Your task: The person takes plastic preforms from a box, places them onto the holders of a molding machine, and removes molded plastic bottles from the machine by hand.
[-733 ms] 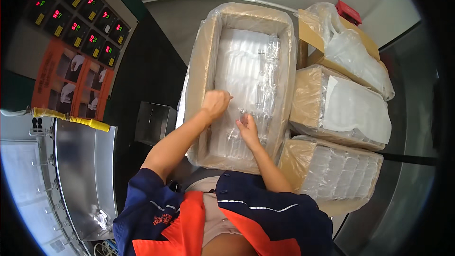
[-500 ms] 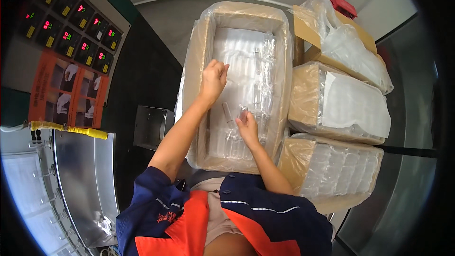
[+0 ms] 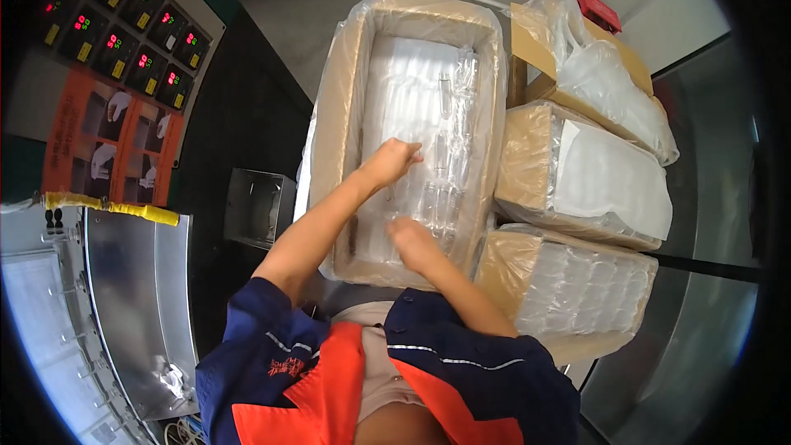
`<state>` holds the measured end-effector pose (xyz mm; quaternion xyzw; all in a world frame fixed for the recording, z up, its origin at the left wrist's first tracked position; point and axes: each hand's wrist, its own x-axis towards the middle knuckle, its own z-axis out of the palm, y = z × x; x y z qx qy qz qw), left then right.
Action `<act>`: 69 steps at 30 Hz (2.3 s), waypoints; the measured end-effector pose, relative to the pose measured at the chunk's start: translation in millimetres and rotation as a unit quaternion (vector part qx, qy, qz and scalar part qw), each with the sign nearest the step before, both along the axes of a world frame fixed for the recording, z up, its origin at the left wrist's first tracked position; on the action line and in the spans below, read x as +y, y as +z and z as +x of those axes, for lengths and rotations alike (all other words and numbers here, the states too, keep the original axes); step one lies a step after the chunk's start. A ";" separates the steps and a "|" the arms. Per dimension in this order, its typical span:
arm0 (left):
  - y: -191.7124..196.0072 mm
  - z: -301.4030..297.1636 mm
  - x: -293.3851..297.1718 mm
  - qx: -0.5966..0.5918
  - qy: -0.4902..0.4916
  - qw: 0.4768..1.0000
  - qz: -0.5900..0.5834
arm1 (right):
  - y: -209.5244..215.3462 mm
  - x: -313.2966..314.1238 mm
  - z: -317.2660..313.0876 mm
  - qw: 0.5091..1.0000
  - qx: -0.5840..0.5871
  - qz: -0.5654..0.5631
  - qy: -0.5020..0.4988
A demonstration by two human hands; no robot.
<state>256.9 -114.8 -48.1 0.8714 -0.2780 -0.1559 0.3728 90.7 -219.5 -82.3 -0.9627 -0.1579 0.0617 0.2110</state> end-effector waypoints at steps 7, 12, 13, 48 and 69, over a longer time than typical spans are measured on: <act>-8.1 31.0 -18.4 -0.100 0.038 0.990 0.095 | -40.8 42.9 -9.7 0.922 -0.112 -0.234 0.287; 1.0 45.6 -24.1 -0.108 0.126 0.982 0.086 | -37.2 62.3 -11.3 0.897 -0.078 -0.335 0.279; 3.9 51.4 -24.2 -0.096 0.139 0.980 0.106 | -34.4 65.3 -11.7 0.869 -0.032 -0.397 0.295; 66.8 125.2 -8.7 -0.297 0.262 0.905 -0.158 | -32.1 -12.5 -2.9 0.822 0.211 0.472 -0.238; -19.6 -144.3 64.5 -0.060 0.120 0.980 0.146 | -43.6 -4.3 -18.6 0.758 0.356 0.482 -0.259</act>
